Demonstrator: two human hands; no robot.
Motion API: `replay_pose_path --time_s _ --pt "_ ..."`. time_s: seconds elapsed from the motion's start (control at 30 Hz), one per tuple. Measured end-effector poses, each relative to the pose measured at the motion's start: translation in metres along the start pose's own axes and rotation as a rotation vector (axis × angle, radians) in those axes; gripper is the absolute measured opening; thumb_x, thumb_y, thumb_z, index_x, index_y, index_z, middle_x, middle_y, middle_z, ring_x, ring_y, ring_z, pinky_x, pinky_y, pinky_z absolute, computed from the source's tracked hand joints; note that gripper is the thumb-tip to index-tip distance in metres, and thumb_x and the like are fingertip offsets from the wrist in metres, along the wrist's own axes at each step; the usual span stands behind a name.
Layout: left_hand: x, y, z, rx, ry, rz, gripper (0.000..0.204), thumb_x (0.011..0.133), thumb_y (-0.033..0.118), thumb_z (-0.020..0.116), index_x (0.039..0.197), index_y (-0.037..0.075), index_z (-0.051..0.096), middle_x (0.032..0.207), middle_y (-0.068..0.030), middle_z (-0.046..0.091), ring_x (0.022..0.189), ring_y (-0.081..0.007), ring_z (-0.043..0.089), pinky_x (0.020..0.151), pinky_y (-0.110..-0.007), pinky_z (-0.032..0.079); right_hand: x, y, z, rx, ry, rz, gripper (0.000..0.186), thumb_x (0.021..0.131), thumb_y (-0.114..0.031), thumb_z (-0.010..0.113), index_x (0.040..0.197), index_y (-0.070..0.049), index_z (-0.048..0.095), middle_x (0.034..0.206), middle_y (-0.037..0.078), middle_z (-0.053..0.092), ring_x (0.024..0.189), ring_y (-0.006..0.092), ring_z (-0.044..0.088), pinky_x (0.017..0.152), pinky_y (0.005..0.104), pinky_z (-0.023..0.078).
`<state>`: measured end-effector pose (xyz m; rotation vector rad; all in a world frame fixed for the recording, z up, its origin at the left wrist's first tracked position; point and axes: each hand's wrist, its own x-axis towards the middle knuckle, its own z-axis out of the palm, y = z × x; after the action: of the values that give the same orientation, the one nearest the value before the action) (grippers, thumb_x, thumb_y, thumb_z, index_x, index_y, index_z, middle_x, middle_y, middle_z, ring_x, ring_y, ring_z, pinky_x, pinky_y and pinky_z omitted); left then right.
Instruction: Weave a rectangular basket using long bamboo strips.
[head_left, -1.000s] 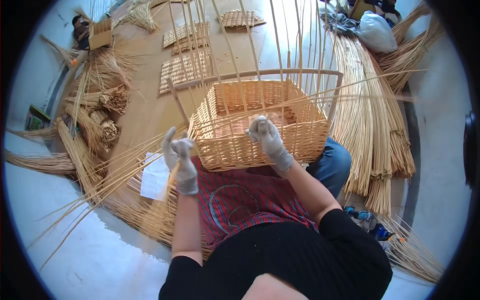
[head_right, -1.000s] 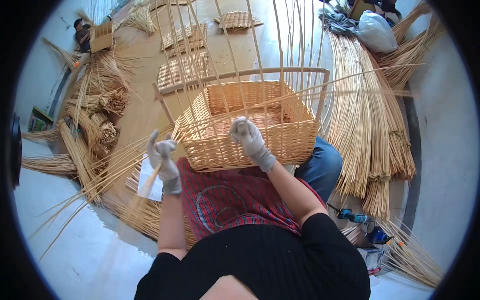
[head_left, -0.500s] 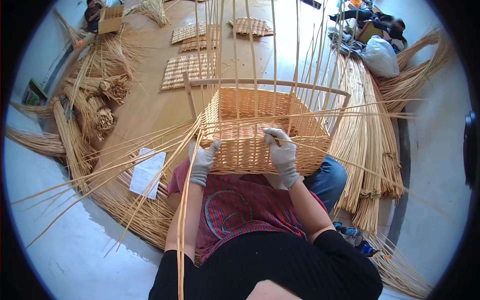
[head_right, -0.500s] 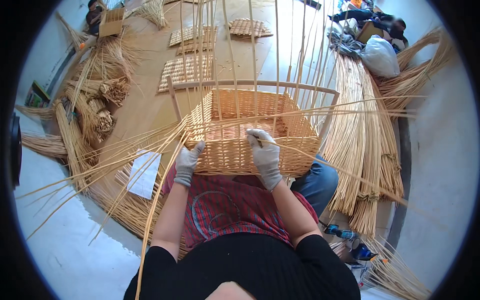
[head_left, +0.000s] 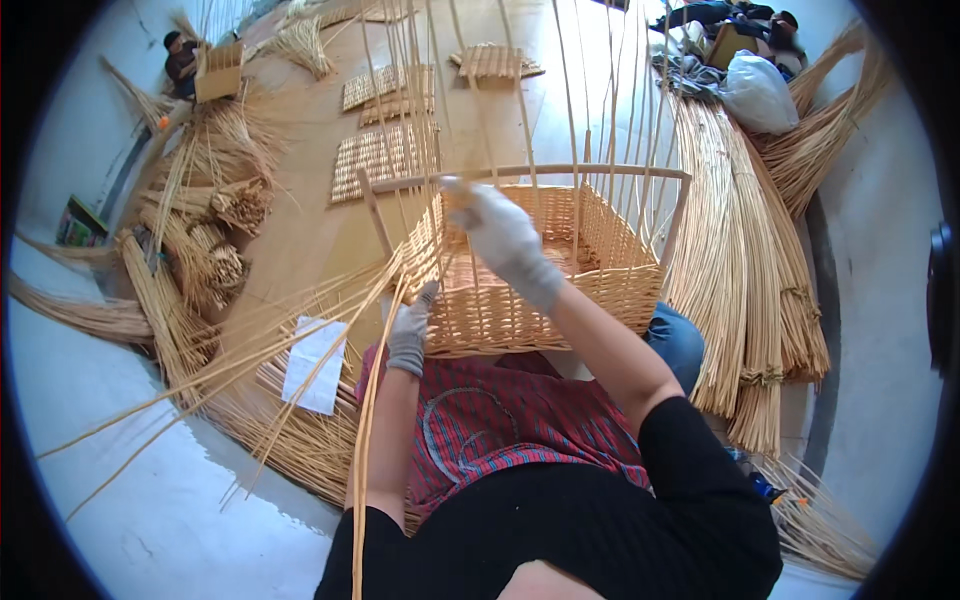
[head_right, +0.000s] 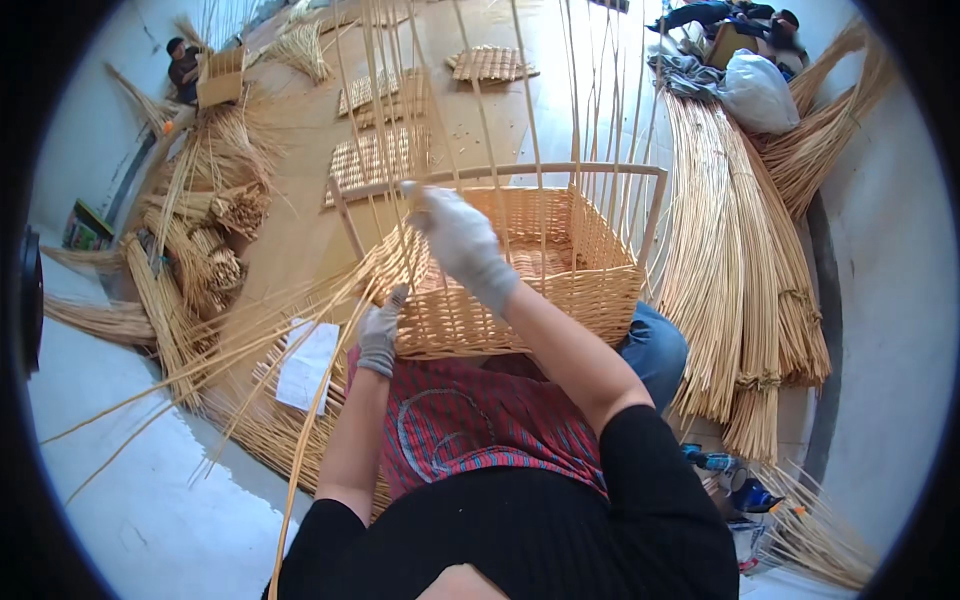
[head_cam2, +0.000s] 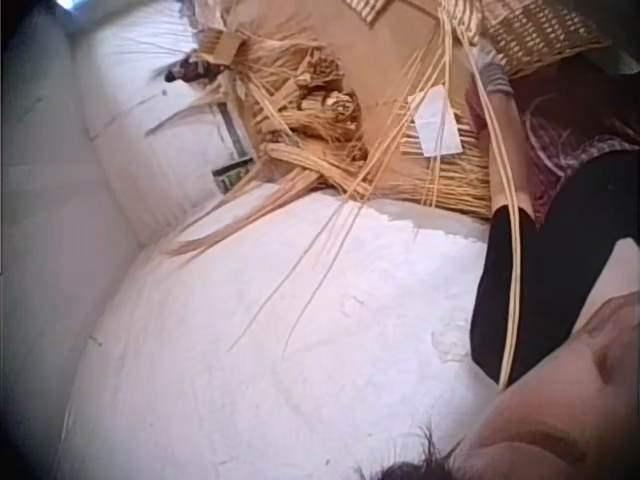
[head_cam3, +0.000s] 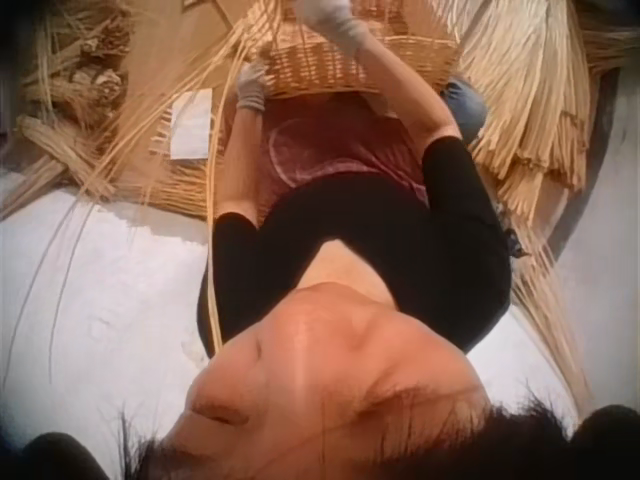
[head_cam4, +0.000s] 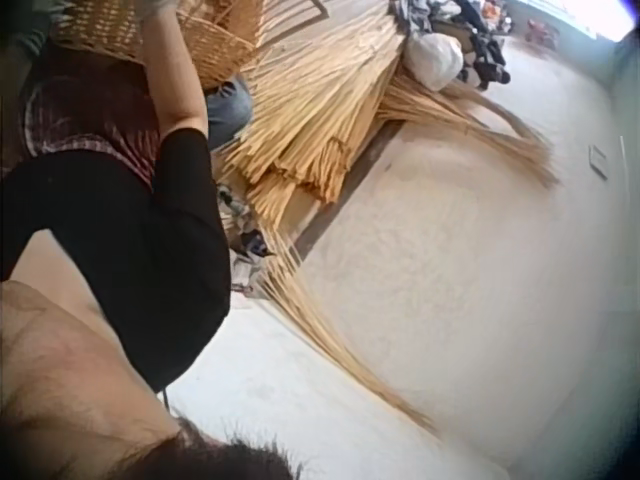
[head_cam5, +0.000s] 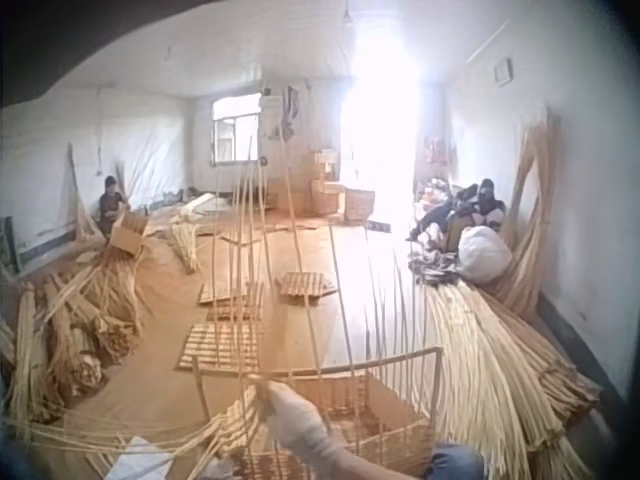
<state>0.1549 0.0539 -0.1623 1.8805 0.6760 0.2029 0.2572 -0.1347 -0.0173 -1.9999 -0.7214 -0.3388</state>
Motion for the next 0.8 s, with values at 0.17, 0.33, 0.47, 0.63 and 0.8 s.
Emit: replay_pose_path --time_s 0.17,0.33,0.47,0.63,0.8 --pt "0.017 -0.017 0.017 0.053 0.148 0.100 0.090 0.073 0.063 0.083 0.127 -0.006 0.063 0.115 -0.0150 0.071 0.101 -0.0230 0.064 0.091 -0.037 0.050 0.070 -0.027 0.024 -0.214 -0.130 0.016 0.055 0.085 -0.020 0.074 0.135 -0.004 0.056 0.127 0.024 0.058 0.113 0.0413 0.060 0.098 0.0436 0.050" --pt "-0.003 0.012 0.007 -0.146 0.103 0.131 0.090 0.075 0.062 0.082 0.132 -0.005 0.060 0.122 -0.0174 0.069 0.110 -0.0284 0.064 0.097 -0.039 0.048 0.066 -0.019 0.011 -0.107 -0.290 -0.170 0.047 0.085 -0.017 0.075 0.129 -0.006 0.062 0.123 0.020 0.060 0.117 0.0396 0.056 0.101 0.0442 0.047" --pt "0.011 -0.002 0.006 0.119 0.164 0.067 0.098 0.072 0.072 0.078 0.129 -0.007 0.062 0.120 -0.0215 0.069 0.109 -0.0311 0.065 0.096 -0.041 0.048 0.025 -0.008 -0.002 0.379 -0.195 0.017 0.047 0.097 -0.007 0.061 0.144 -0.008 0.054 0.141 0.016 0.057 0.131 0.0259 0.054 0.109 0.0344 0.043" --pt "0.002 0.008 0.002 -0.077 0.000 0.040 0.099 0.072 0.075 0.076 0.128 -0.006 0.063 0.116 -0.0221 0.070 0.107 -0.0312 0.065 0.095 -0.040 0.048 -0.011 0.020 -0.005 1.225 -0.081 0.185 0.046 0.105 -0.007 0.048 0.150 0.003 0.039 0.139 0.010 0.058 0.126 0.0226 0.059 0.110 0.0341 0.047" --pt "0.004 0.009 0.006 -0.035 -0.020 0.038 0.100 0.073 0.074 0.076 0.134 -0.004 0.059 0.117 -0.0179 0.070 0.105 -0.0277 0.065 0.093 -0.037 0.049 -0.024 0.051 -0.001 1.578 0.085 0.301 0.046 0.107 -0.018 0.049 0.148 0.000 0.042 0.124 0.014 0.066 0.117 0.0240 0.065 0.102 0.0362 0.054"
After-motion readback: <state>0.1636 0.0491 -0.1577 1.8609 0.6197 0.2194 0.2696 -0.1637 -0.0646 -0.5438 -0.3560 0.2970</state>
